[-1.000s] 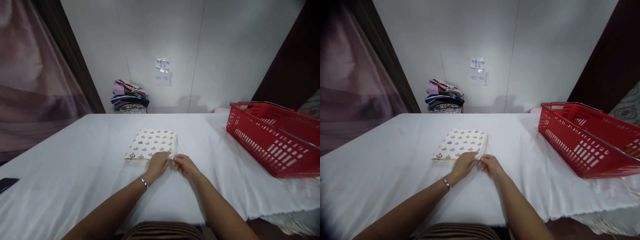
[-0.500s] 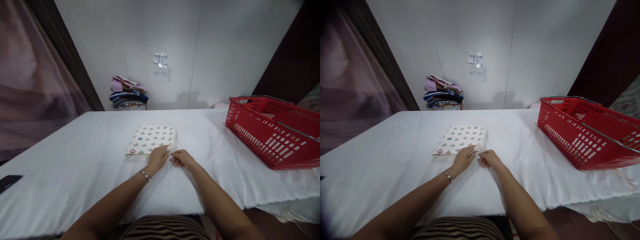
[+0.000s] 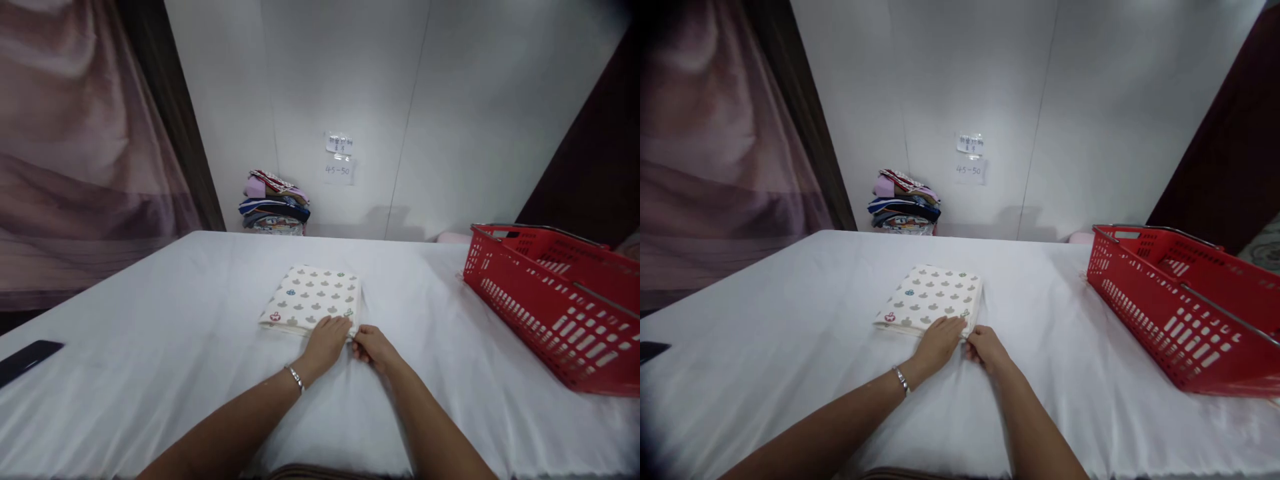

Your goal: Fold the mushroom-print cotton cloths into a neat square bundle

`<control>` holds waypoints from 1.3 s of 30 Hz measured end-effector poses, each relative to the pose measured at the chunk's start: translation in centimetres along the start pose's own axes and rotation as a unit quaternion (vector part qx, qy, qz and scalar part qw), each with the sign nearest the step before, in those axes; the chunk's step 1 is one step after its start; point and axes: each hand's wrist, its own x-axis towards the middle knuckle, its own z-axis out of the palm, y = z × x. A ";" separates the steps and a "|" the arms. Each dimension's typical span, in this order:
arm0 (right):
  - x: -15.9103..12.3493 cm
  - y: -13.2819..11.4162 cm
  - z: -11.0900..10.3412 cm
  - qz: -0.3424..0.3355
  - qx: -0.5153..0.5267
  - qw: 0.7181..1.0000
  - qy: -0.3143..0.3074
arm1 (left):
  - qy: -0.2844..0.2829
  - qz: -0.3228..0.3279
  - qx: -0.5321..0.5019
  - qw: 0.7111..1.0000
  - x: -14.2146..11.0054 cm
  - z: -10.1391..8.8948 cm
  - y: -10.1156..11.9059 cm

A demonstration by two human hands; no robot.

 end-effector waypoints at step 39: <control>2.0 -6.7 5.2 -0.284 -0.393 0.872 0.063 | -0.063 -0.257 -0.011 0.964 3.9 -4.4 -15.1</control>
